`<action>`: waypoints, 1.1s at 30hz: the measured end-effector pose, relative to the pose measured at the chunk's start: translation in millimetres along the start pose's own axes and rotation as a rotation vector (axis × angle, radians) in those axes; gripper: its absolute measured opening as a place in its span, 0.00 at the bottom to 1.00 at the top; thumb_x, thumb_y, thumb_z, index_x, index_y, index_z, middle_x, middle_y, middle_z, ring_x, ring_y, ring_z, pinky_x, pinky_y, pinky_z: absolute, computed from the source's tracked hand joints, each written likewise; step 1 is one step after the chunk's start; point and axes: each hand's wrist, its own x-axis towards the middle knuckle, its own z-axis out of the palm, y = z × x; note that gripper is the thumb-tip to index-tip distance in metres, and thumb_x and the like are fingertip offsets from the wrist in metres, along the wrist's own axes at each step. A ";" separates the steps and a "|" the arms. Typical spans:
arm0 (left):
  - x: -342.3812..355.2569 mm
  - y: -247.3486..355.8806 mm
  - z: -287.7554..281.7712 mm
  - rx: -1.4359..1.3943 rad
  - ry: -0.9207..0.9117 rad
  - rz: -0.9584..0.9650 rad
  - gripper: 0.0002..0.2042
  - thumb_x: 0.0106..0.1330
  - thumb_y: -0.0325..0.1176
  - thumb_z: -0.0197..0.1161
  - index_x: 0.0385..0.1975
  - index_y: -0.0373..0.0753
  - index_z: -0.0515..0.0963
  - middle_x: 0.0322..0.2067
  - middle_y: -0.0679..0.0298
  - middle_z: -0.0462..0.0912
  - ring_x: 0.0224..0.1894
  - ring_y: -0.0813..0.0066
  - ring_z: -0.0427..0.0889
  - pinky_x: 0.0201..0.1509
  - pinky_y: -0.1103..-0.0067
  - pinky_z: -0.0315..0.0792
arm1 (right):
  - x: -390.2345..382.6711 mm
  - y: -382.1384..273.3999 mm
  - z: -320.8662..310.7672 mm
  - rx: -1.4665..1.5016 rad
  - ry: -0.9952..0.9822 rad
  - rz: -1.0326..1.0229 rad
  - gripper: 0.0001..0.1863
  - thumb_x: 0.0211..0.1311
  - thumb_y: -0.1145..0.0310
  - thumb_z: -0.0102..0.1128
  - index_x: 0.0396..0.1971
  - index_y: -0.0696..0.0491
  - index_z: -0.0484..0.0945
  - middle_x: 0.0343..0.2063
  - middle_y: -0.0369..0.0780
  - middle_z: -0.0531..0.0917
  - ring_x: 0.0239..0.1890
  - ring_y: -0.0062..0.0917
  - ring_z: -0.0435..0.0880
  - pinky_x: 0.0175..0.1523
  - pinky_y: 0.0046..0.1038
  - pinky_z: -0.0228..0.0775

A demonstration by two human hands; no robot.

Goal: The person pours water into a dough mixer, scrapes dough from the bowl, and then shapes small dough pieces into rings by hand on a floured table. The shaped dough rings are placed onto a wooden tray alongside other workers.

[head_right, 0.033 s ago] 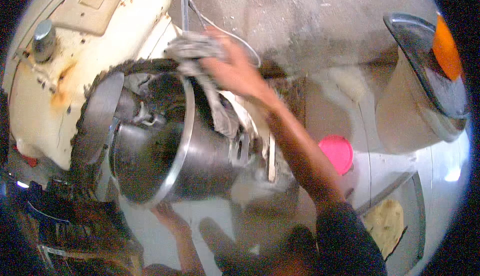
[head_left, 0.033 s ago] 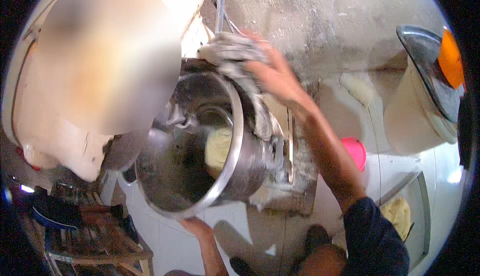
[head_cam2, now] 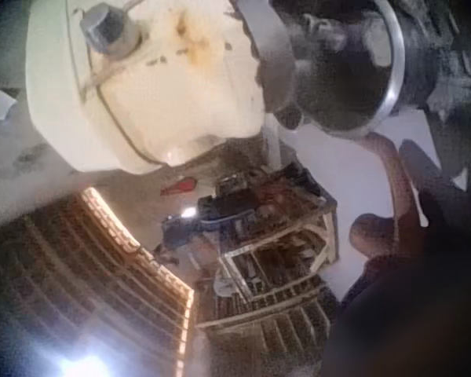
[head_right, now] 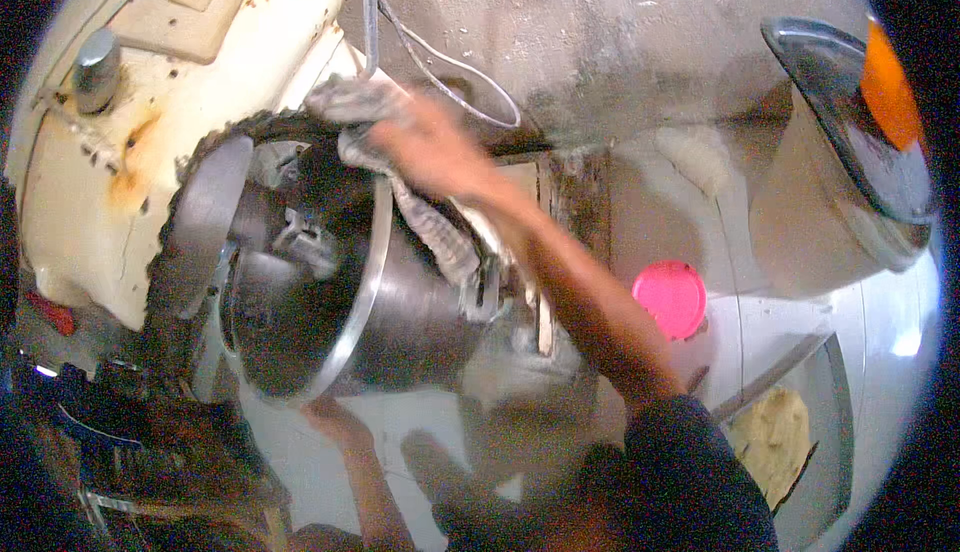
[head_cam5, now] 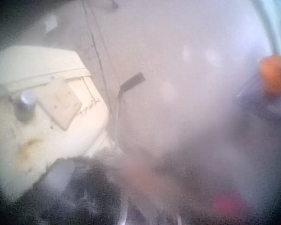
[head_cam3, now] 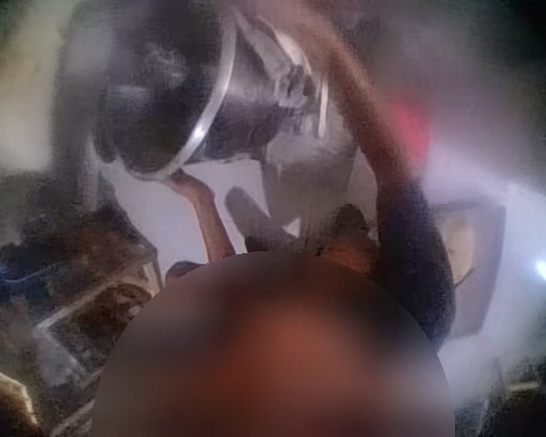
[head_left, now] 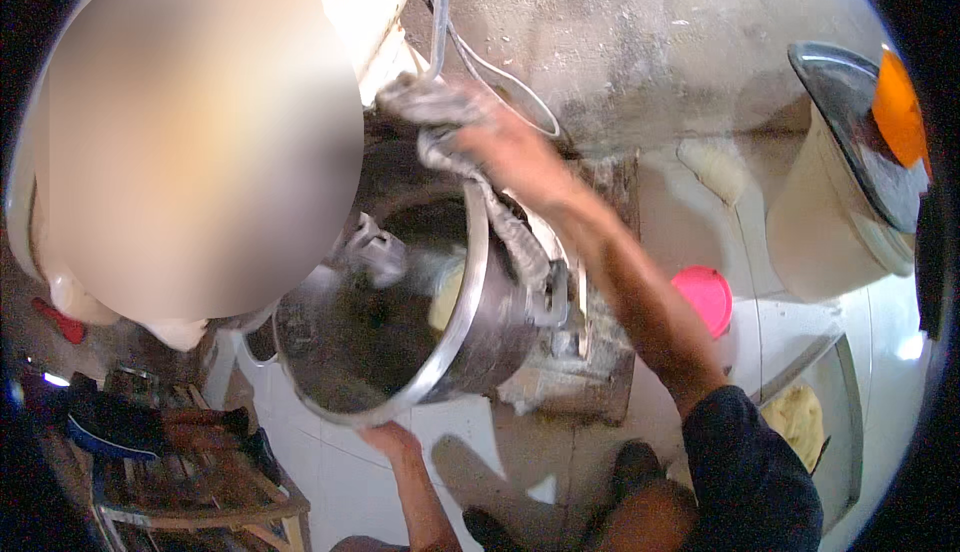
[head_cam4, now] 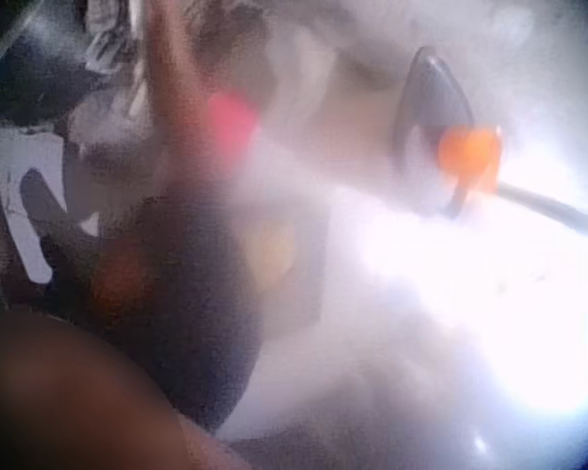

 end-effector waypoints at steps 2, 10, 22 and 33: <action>22.9 -1.8 28.8 -0.008 -0.010 -0.032 0.19 0.67 0.43 0.48 0.49 0.36 0.67 0.49 0.59 0.72 0.52 0.69 0.69 0.55 0.67 0.65 | -15.6 -11.1 44.2 0.210 0.045 -0.027 0.25 0.55 0.68 0.51 0.55 0.55 0.69 0.55 0.44 0.72 0.57 0.30 0.68 0.62 0.32 0.57; 28.8 -5.2 41.7 -0.187 -0.070 -0.226 0.25 0.66 0.50 0.46 0.55 0.38 0.63 0.51 0.59 0.70 0.54 0.66 0.68 0.58 0.68 0.63 | -165.0 45.0 163.7 -0.516 0.009 -0.655 0.25 0.60 0.61 0.50 0.57 0.52 0.68 0.62 0.48 0.61 0.63 0.42 0.61 0.66 0.37 0.52; 52.6 -34.3 53.7 -0.258 -0.489 -0.203 0.31 0.71 0.52 0.35 0.65 0.35 0.46 0.63 0.55 0.53 0.65 0.64 0.52 0.69 0.70 0.43 | -128.2 78.5 87.3 -0.270 0.650 -0.184 0.22 0.52 0.64 0.58 0.49 0.51 0.71 0.49 0.43 0.73 0.50 0.37 0.72 0.54 0.38 0.62; 10.6 20.0 42.0 -0.200 -0.536 0.103 0.26 0.64 0.42 0.55 0.58 0.37 0.59 0.49 0.60 0.71 0.48 0.67 0.71 0.50 0.71 0.68 | -170.1 -60.5 197.0 -0.666 -0.423 -0.574 0.27 0.54 0.55 0.58 0.50 0.55 0.68 0.48 0.48 0.73 0.52 0.41 0.70 0.55 0.44 0.60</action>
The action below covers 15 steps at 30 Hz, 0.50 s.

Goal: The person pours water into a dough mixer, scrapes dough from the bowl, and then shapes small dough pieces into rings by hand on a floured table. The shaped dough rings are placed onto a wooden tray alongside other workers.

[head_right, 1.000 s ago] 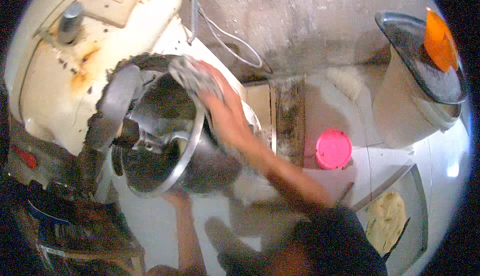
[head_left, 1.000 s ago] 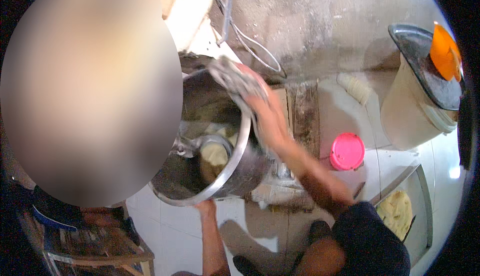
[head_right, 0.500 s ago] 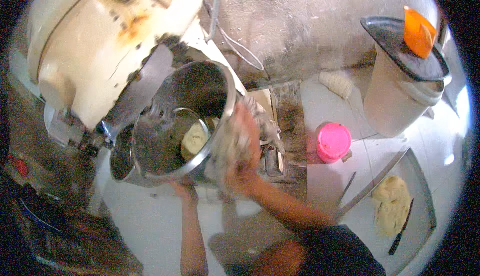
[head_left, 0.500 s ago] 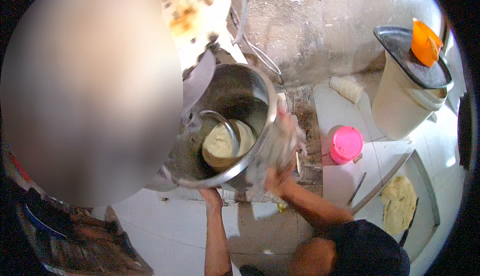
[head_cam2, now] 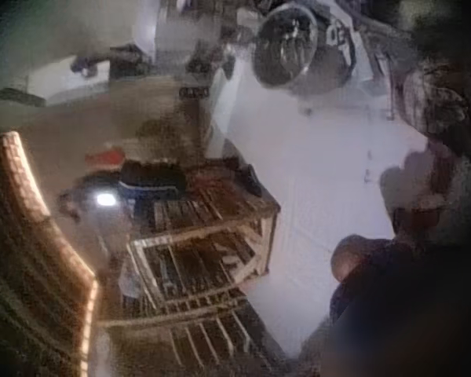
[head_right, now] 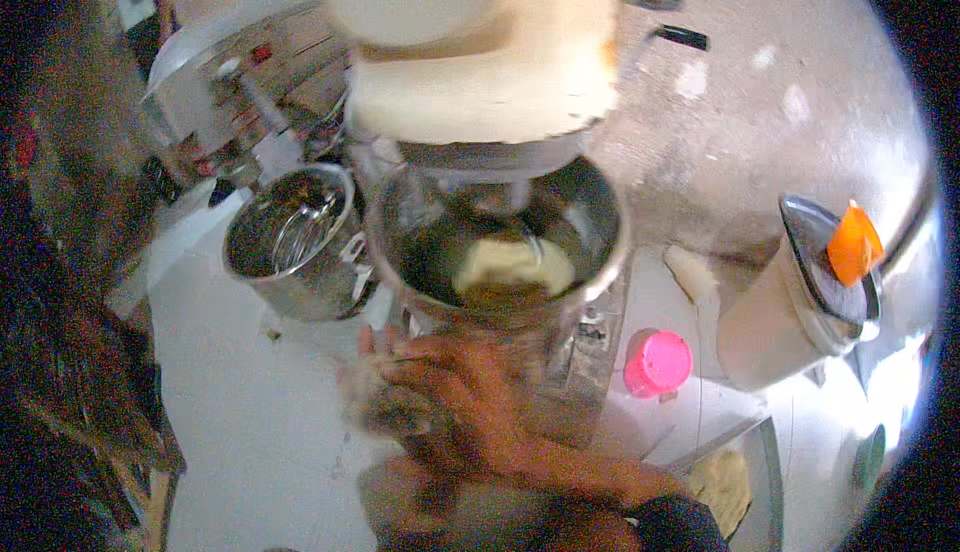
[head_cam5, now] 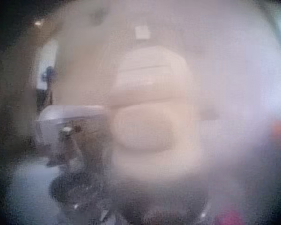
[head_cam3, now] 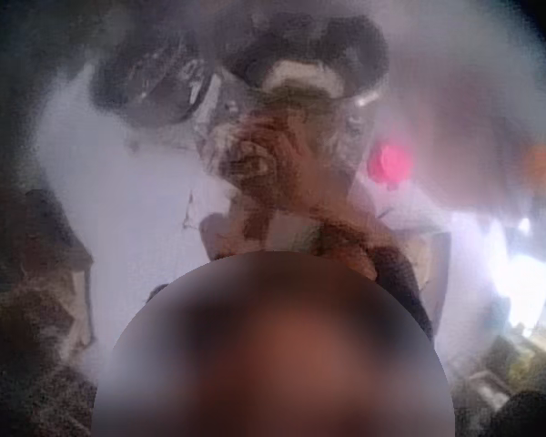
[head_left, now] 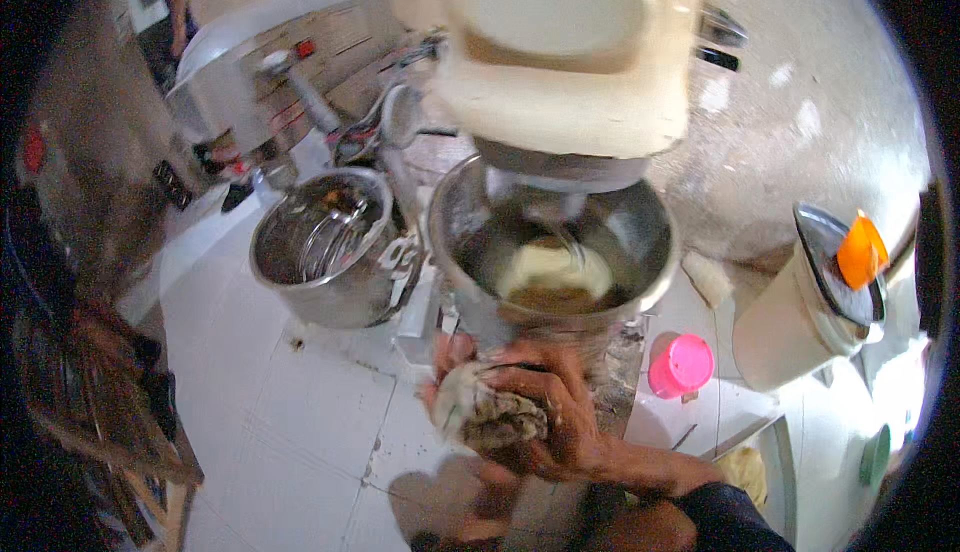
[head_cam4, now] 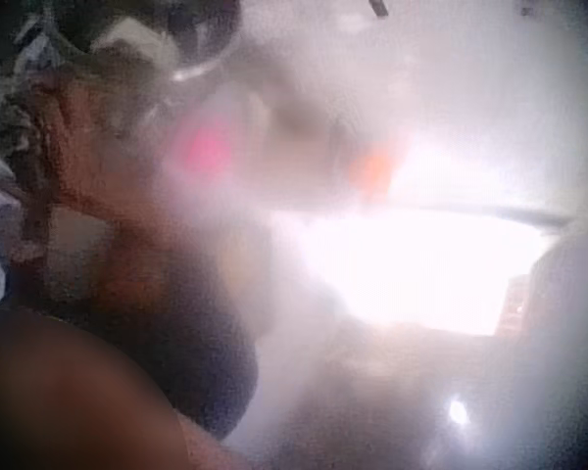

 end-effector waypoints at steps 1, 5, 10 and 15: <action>-6.4 16.9 10.7 0.049 0.015 0.070 0.26 0.63 0.42 0.56 0.57 0.37 0.60 0.49 0.59 0.70 0.48 0.66 0.70 0.50 0.71 0.67 | 1.2 -5.6 -4.2 0.281 -0.109 0.174 0.29 0.55 0.55 0.57 0.53 0.56 0.65 0.49 0.49 0.72 0.52 0.41 0.70 0.57 0.44 0.59; -2.3 72.8 50.4 0.358 0.127 0.523 0.26 0.59 0.45 0.59 0.52 0.35 0.64 0.48 0.55 0.69 0.48 0.62 0.68 0.50 0.68 0.64 | -15.9 0.1 -53.3 0.484 -0.147 0.314 0.30 0.59 0.56 0.52 0.57 0.59 0.60 0.50 0.50 0.72 0.53 0.40 0.70 0.59 0.43 0.59; 76.1 93.9 29.7 0.640 0.315 0.602 0.28 0.54 0.48 0.64 0.47 0.32 0.69 0.48 0.51 0.67 0.48 0.57 0.66 0.51 0.65 0.60 | -46.1 58.0 -109.8 -0.304 0.229 0.149 0.28 0.64 0.57 0.44 0.57 0.62 0.61 0.54 0.50 0.69 0.57 0.40 0.68 0.62 0.39 0.57; 184.3 96.8 -13.0 0.273 -0.170 0.020 0.23 0.57 0.35 0.60 0.52 0.34 0.69 0.54 0.52 0.70 0.58 0.61 0.67 0.59 0.75 0.62 | -17.0 115.9 -82.8 0.270 0.653 0.399 0.33 0.62 0.57 0.41 0.64 0.59 0.52 0.63 0.48 0.57 0.66 0.37 0.56 0.69 0.39 0.42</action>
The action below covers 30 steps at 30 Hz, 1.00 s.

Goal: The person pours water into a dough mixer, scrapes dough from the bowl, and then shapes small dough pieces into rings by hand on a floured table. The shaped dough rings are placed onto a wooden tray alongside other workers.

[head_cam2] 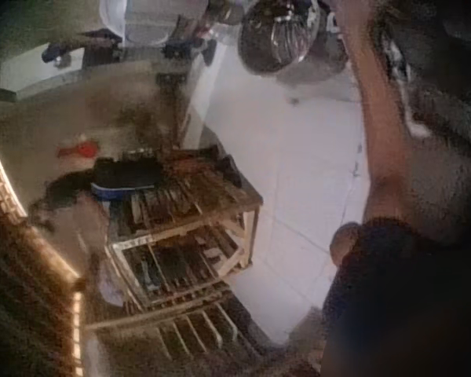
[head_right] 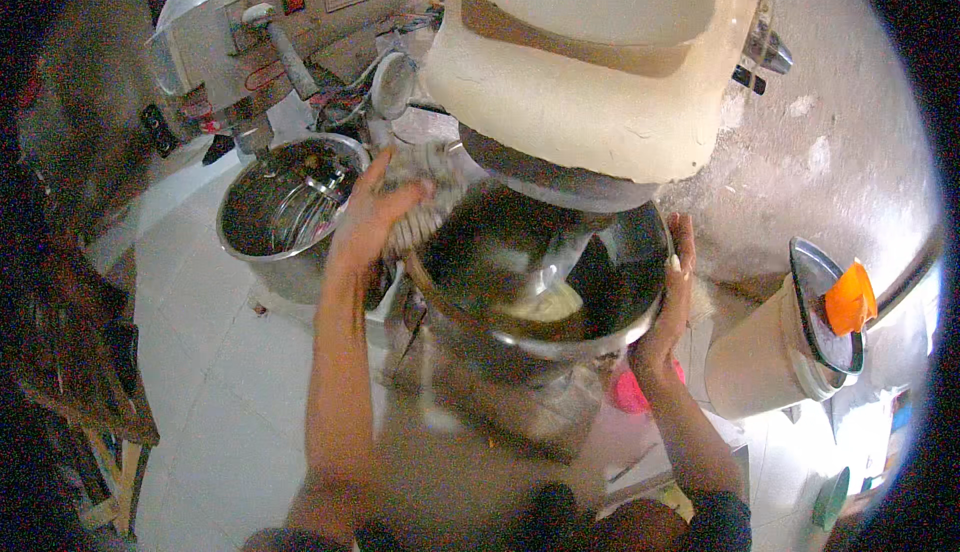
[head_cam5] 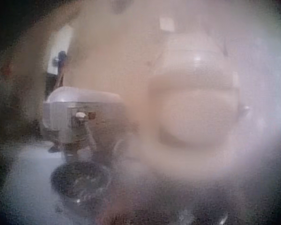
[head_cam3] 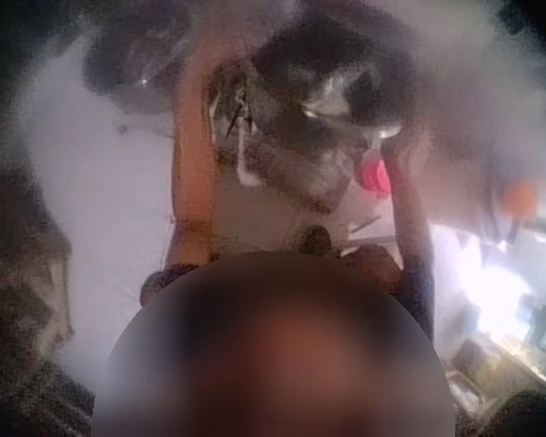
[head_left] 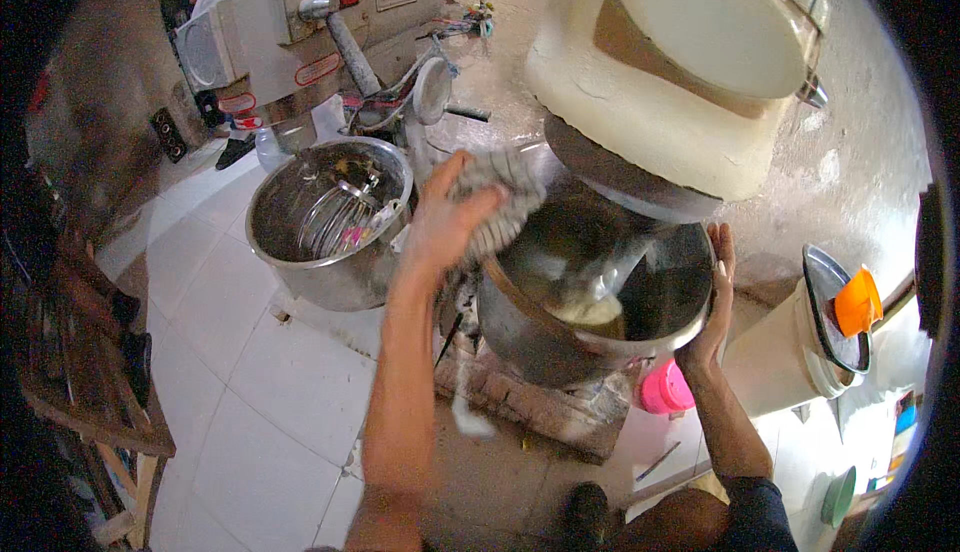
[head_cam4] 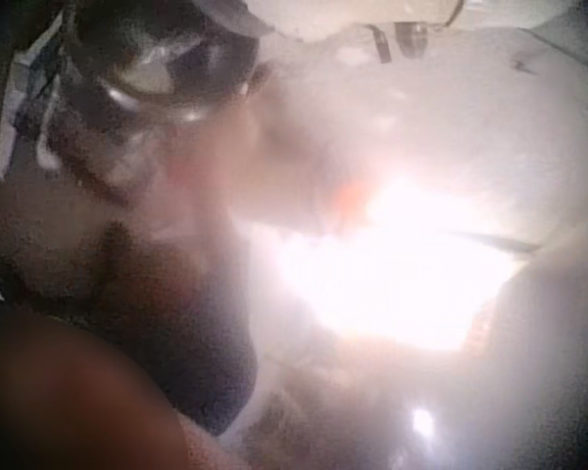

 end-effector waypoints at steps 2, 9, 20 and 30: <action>47.1 -2.0 -3.9 -0.264 -0.301 -0.177 0.22 0.60 0.33 0.57 0.55 0.35 0.67 0.57 0.53 0.68 0.60 0.61 0.66 0.61 0.76 0.61 | 7.0 14.1 15.9 0.326 0.017 0.091 0.35 0.61 0.58 0.41 0.66 0.57 0.48 0.66 0.47 0.54 0.68 0.36 0.53 0.70 0.39 0.38; 47.6 -71.7 31.7 -0.538 -0.281 -0.140 0.22 0.63 0.36 0.53 0.57 0.36 0.66 0.57 0.52 0.67 0.60 0.60 0.65 0.62 0.72 0.60 | 7.8 26.2 10.4 0.556 -0.127 0.077 0.36 0.59 0.54 0.40 0.66 0.54 0.49 0.64 0.43 0.57 0.65 0.36 0.57 0.68 0.41 0.49; -133.2 -70.5 87.7 -0.063 0.491 0.256 0.23 0.66 0.40 0.47 0.59 0.36 0.63 0.59 0.51 0.63 0.61 0.58 0.62 0.64 0.68 0.57 | 2.8 -4.1 61.2 0.312 0.319 0.245 0.35 0.66 0.45 0.25 0.67 0.52 0.46 0.65 0.43 0.56 0.66 0.39 0.55 0.69 0.45 0.48; -176.0 -35.0 145.0 0.027 0.596 0.363 0.24 0.69 0.44 0.42 0.60 0.36 0.61 0.61 0.50 0.59 0.63 0.56 0.59 0.65 0.64 0.54 | 4.8 12.5 26.6 0.317 0.146 0.152 0.34 0.61 0.54 0.32 0.65 0.54 0.50 0.65 0.42 0.57 0.66 0.38 0.55 0.68 0.46 0.47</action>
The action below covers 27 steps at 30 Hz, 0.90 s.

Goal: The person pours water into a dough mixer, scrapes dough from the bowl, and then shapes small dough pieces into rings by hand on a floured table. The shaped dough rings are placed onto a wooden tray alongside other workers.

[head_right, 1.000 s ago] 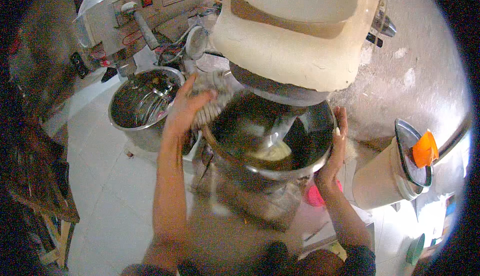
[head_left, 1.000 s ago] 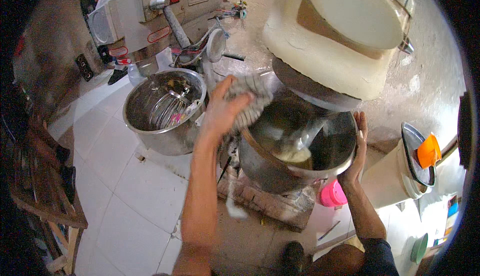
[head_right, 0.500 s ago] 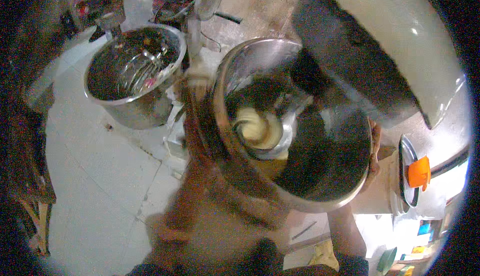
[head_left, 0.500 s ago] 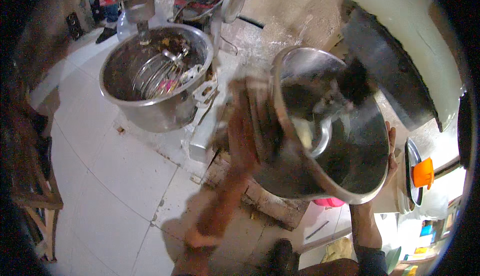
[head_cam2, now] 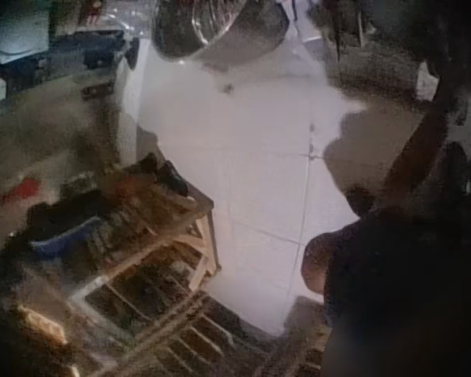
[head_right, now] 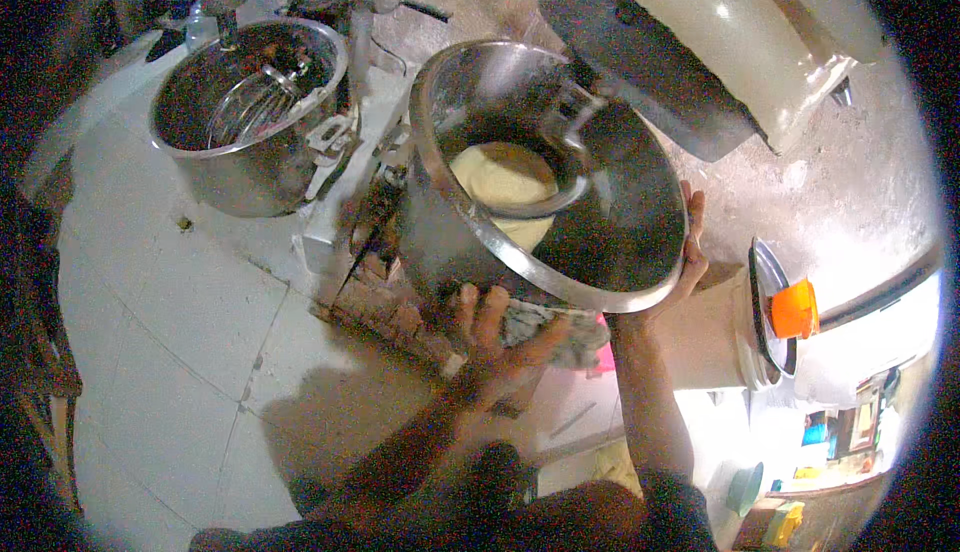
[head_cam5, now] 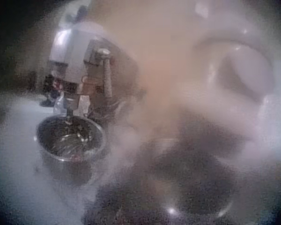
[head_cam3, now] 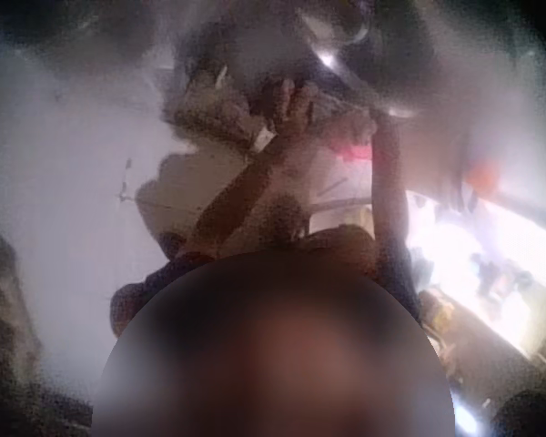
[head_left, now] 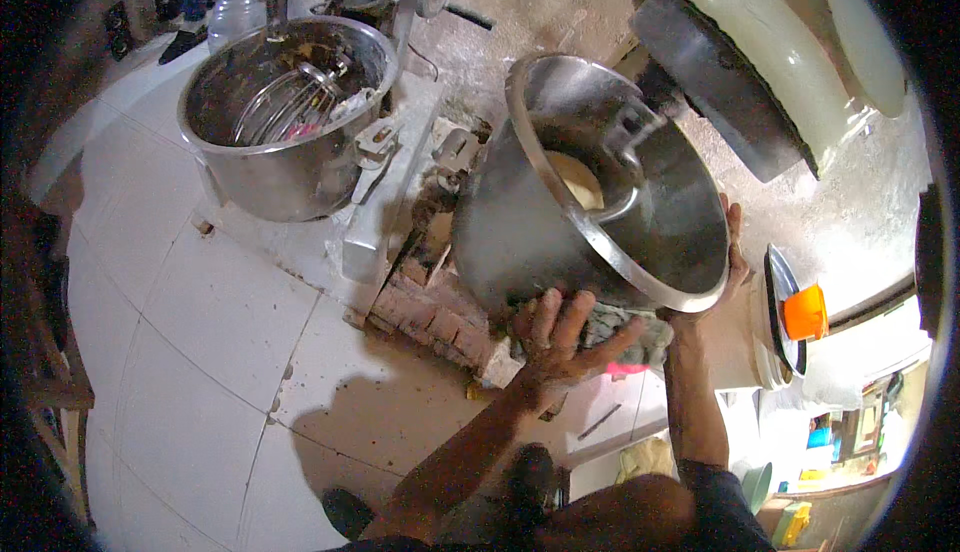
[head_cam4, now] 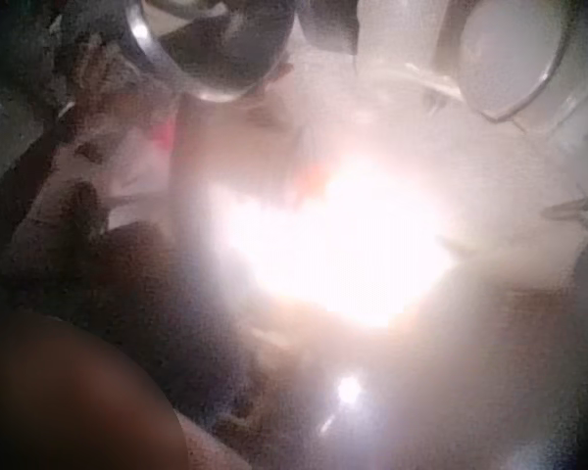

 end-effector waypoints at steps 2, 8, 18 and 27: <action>10.1 -16.4 4.7 0.102 0.070 0.018 0.24 0.70 0.45 0.41 0.61 0.37 0.60 0.61 0.49 0.58 0.63 0.55 0.59 0.65 0.63 0.54 | -1.3 -0.9 2.0 0.003 -0.013 -0.003 0.33 0.61 0.55 0.32 0.65 0.54 0.50 0.65 0.42 0.57 0.66 0.38 0.55 0.68 0.45 0.47; 73.8 -84.2 2.9 -0.084 0.244 -0.070 0.26 0.69 0.45 0.43 0.59 0.31 0.60 0.59 0.45 0.62 0.60 0.51 0.63 0.62 0.62 0.59 | 3.9 4.1 6.4 -0.046 0.046 -0.093 0.34 0.62 0.55 0.32 0.66 0.56 0.49 0.65 0.45 0.56 0.66 0.37 0.55 0.69 0.40 0.43; -77.3 -70.3 -24.6 0.024 0.223 -0.499 0.30 0.66 0.49 0.49 0.62 0.36 0.56 0.59 0.53 0.62 0.59 0.56 0.63 0.62 0.65 0.60 | -138.7 23.6 -73.3 -0.341 -0.280 0.002 0.39 0.65 0.53 0.47 0.67 0.53 0.40 0.67 0.47 0.48 0.69 0.41 0.48 0.69 0.41 0.41; -119.8 -53.3 -141.9 0.422 -0.485 -0.730 0.21 0.67 0.41 0.45 0.50 0.31 0.72 0.52 0.54 0.73 0.51 0.62 0.73 0.59 0.70 0.62 | -239.6 90.0 -103.7 -0.543 -0.706 0.507 0.21 0.59 0.63 0.54 0.54 0.45 0.71 0.62 0.40 0.62 0.61 0.39 0.62 0.62 0.37 0.58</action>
